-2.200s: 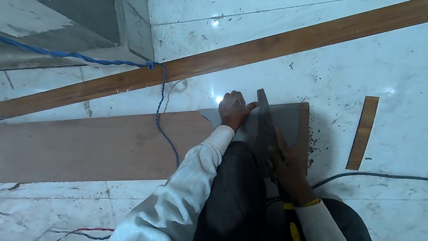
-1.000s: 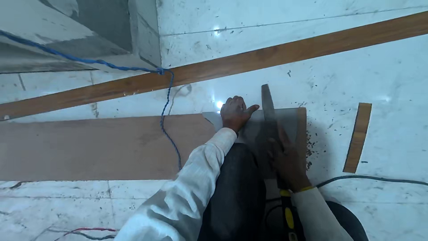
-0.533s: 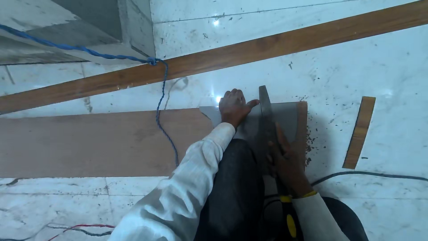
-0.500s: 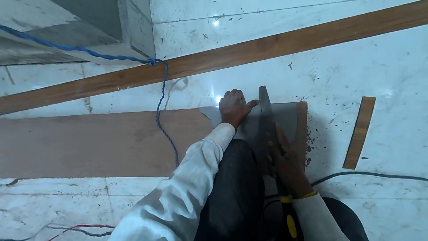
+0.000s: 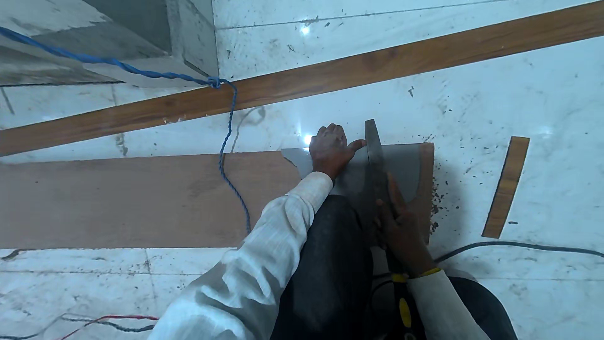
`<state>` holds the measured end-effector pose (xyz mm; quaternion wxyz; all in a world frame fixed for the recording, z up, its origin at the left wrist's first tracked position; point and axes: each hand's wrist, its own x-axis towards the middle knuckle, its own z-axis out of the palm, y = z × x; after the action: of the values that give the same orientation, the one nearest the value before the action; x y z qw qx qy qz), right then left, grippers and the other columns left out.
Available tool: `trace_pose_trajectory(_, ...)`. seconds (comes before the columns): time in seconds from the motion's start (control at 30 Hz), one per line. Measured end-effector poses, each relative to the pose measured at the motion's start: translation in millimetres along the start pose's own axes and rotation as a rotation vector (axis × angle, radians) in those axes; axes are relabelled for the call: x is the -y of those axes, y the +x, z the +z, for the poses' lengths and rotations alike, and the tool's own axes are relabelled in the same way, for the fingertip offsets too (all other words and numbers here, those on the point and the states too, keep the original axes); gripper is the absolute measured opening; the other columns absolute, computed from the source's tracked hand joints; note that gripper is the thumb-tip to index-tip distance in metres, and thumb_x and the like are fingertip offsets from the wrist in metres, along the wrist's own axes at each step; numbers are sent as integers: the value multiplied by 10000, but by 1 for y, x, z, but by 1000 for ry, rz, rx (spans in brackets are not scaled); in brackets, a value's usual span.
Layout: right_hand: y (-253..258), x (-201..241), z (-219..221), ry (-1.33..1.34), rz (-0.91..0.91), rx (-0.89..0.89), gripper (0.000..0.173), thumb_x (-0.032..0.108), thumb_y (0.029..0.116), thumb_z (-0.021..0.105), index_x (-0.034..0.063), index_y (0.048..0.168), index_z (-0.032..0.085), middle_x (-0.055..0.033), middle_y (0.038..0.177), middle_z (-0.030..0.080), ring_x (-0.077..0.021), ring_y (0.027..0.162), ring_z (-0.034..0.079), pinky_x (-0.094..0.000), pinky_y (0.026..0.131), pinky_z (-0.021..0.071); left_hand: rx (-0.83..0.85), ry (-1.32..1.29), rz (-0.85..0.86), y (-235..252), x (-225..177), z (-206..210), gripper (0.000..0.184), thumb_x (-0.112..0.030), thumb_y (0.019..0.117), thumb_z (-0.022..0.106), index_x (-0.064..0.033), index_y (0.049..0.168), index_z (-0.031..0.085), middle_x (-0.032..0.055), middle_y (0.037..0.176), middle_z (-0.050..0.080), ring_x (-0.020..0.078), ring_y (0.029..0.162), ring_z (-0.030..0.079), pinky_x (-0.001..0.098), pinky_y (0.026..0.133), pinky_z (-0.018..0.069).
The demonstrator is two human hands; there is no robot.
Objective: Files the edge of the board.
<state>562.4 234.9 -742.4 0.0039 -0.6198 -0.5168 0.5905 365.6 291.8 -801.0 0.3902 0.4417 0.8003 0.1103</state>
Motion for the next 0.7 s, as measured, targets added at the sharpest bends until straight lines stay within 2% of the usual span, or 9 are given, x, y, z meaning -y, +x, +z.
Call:
trace_pose_trajectory(0.1, -6, -5, 5, -49, -42, -48, 605, 197, 1094, 460, 261, 1645, 218, -92, 703, 547, -171, 451, 450, -349, 411, 432, -22, -14, 23, -2, 3, 5, 495, -491, 947, 706, -2, 891, 663, 162, 1076, 655, 335, 1096, 598, 526, 878, 446)
trace_pose_trajectory(0.2, -7, -7, 11, -128, -99, -97, 609, 168, 1079, 480, 192, 1639, 243, -140, 826, 618, -190, 516, 497, -387, 482, 473, -55, -39, 50, 0, 6, 4, 499, -483, 939, 715, 14, 905, 683, 175, 1077, 668, 348, 1091, 610, 535, 880, 449)
trace_pose_trajectory(0.27, -2, -1, 14, -185, -107, -128, 608, 138, 1078, 488, 145, 1635, 244, -216, 1053, 665, -250, 636, 579, -448, 583, 511, -57, -44, 60, 0, 8, 4, 493, -478, 947, 706, 13, 911, 681, 172, 1086, 668, 345, 1101, 607, 533, 886, 442)
trace_pose_trajectory(0.33, 9, 8, 12, -236, -125, -115, 607, 135, 1088, 466, 122, 1639, 210, -243, 1329, 618, -312, 854, 670, -502, 769, 542, -55, -32, 62, -3, 8, 7, 493, -481, 954, 694, 10, 910, 674, 169, 1095, 666, 339, 1105, 606, 528, 885, 444)
trace_pose_trajectory(0.47, 1, 1, 12, -263, -188, -148, 601, 150, 1080, 479, 137, 1635, 248, -234, 1106, 667, -279, 665, 597, -477, 596, 514, -97, -57, 84, -2, 8, 5, 494, -465, 940, 716, 25, 888, 680, 186, 1053, 676, 363, 1064, 624, 551, 856, 463)
trace_pose_trajectory(0.57, -2, 0, 18, -297, -170, -157, 601, 124, 1077, 474, 92, 1629, 240, -244, 1453, 540, -413, 1040, 670, -584, 860, 527, -68, -53, 81, 0, 10, 0, 494, -469, 956, 696, 23, 912, 690, 186, 1081, 681, 359, 1091, 624, 546, 879, 463)
trace_pose_trajectory(0.6, 7, 1, 18, -312, -169, -158, 601, 130, 1083, 469, 93, 1632, 227, -246, 1477, 519, -438, 1101, 659, -604, 909, 509, -64, -40, 85, -2, 10, 3, 492, -471, 959, 690, 19, 906, 685, 182, 1076, 679, 354, 1087, 624, 539, 872, 462)
trace_pose_trajectory(0.63, 20, 4, 17, -329, -177, -159, 604, 137, 1083, 470, 96, 1633, 224, -263, 1417, 563, -441, 1079, 666, -606, 911, 509, -79, -33, 95, -3, 10, 6, 489, -468, 958, 691, 16, 892, 679, 181, 1061, 679, 353, 1071, 627, 535, 858, 462)
trace_pose_trajectory(0.7, 38, 11, 15, -310, -197, -181, 587, 161, 1088, 480, 110, 1628, 256, -272, 1037, 686, -391, 766, 653, -569, 711, 517, -104, -27, 114, -3, 9, 7, 494, -465, 960, 689, 23, 889, 679, 188, 1051, 681, 362, 1057, 633, 540, 851, 469)
